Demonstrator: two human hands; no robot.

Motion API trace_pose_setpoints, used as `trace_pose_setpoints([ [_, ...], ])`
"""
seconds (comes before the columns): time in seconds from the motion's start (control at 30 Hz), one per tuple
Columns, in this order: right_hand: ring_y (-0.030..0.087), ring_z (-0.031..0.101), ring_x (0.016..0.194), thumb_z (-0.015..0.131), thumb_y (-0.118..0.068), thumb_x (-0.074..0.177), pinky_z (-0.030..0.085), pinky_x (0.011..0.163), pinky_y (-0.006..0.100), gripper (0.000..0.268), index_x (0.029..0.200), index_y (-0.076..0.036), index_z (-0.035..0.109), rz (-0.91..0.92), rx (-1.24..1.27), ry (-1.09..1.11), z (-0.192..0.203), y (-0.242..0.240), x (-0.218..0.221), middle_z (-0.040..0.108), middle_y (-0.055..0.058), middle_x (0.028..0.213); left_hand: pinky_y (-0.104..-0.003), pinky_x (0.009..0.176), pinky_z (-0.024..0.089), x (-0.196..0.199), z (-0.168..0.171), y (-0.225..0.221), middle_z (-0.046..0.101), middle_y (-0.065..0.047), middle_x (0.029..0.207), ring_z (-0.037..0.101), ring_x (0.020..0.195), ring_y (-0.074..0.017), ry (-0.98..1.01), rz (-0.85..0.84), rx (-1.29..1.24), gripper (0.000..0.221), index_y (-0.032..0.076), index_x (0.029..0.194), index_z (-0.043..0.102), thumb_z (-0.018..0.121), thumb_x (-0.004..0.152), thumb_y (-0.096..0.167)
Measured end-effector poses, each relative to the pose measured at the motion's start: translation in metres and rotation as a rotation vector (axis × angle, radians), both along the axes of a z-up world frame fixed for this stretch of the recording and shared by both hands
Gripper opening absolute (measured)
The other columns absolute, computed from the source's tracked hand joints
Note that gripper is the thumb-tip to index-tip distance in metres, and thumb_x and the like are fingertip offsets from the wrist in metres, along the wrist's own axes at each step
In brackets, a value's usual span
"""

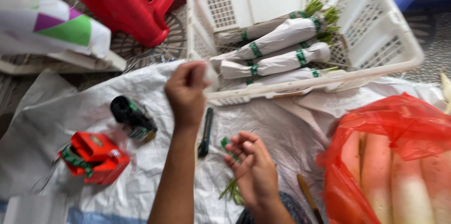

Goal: Wrapping individual radishes in paper and securing them with tape from a dispenser.

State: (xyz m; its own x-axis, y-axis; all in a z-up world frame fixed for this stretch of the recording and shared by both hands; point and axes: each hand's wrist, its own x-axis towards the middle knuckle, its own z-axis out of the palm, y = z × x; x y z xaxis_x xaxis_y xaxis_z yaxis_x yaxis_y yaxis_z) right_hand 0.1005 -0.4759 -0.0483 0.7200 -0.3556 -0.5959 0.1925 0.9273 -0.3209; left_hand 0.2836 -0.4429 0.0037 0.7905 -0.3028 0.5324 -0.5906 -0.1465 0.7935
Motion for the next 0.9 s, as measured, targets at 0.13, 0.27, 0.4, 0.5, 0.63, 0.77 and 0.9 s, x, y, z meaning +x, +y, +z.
trace_pose_setpoints([
  [0.13,0.025,0.054,0.101,0.044,-0.010,0.095,0.044,0.087,0.041,0.032,0.125,-0.006,0.055,-0.095,-0.066,-0.001,-0.007,0.003,0.000,0.058,0.014,0.117,-0.024,0.048,0.044,0.005,-0.067,0.097,0.056,0.000,0.058,0.050,0.049,-0.0085,0.240,0.434,-0.122,0.033,0.006,0.073,0.059,0.065,0.101,0.020],
  [0.27,0.023,0.055,0.104,0.046,-0.013,0.097,0.045,0.090,0.039,0.030,0.125,-0.008,0.054,-0.063,-0.126,-0.037,-0.010,0.009,-0.001,0.058,0.011,0.117,-0.038,0.076,0.054,0.001,-0.181,0.144,0.061,-0.009,0.094,0.062,0.083,-0.0244,0.154,0.498,0.358,0.056,0.005,0.125,0.059,0.080,0.084,0.038],
  [0.4,0.021,0.061,0.102,0.049,-0.016,0.097,0.051,0.089,0.037,0.029,0.124,-0.011,0.058,0.020,-0.211,-0.019,-0.012,0.017,0.003,0.063,0.007,0.114,-0.056,0.091,0.053,-0.016,-0.225,0.143,0.060,-0.022,0.119,0.062,0.108,-0.0453,0.352,0.462,0.583,0.083,0.009,0.139,0.050,0.087,0.074,0.045],
  [0.5,0.020,0.068,0.100,0.053,-0.018,0.096,0.055,0.088,0.036,0.025,0.119,-0.015,0.062,0.109,-0.292,0.006,-0.020,0.027,0.005,0.070,0.005,0.109,-0.059,0.097,0.053,-0.019,-0.234,0.143,0.059,-0.024,0.120,0.063,0.114,-0.0493,0.441,0.498,0.530,0.076,0.010,0.142,0.051,0.086,0.077,0.028],
  [0.63,0.020,0.068,0.102,0.052,-0.017,0.096,0.055,0.089,0.037,0.029,0.123,-0.013,0.061,0.248,-0.440,0.037,-0.021,0.047,0.009,0.070,0.006,0.110,-0.060,0.100,0.048,-0.022,-0.235,0.157,0.064,-0.027,0.114,0.062,0.111,-0.0503,0.379,0.526,0.333,0.065,0.002,0.134,0.056,0.081,0.081,0.030],
  [0.77,0.023,0.066,0.106,0.056,-0.014,0.095,0.053,0.092,0.041,0.032,0.126,-0.011,0.061,0.375,-0.523,0.078,-0.017,0.085,0.012,0.069,0.009,0.112,-0.056,0.099,0.049,-0.083,-0.157,0.192,0.067,-0.028,0.119,0.063,0.116,-0.0494,0.589,0.376,-0.029,0.061,0.004,0.137,0.058,0.073,0.088,0.037],
  [0.9,0.028,0.061,0.116,0.051,-0.025,0.099,0.049,0.098,0.048,0.045,0.141,-0.008,0.053,0.597,-0.646,-0.024,-0.008,0.126,0.015,0.064,0.014,0.127,-0.035,0.086,0.056,-0.156,-0.090,0.227,0.068,-0.009,0.112,0.064,0.100,-0.0172,0.764,0.074,-0.420,0.049,0.004,0.135,0.061,0.066,0.096,0.034],
])
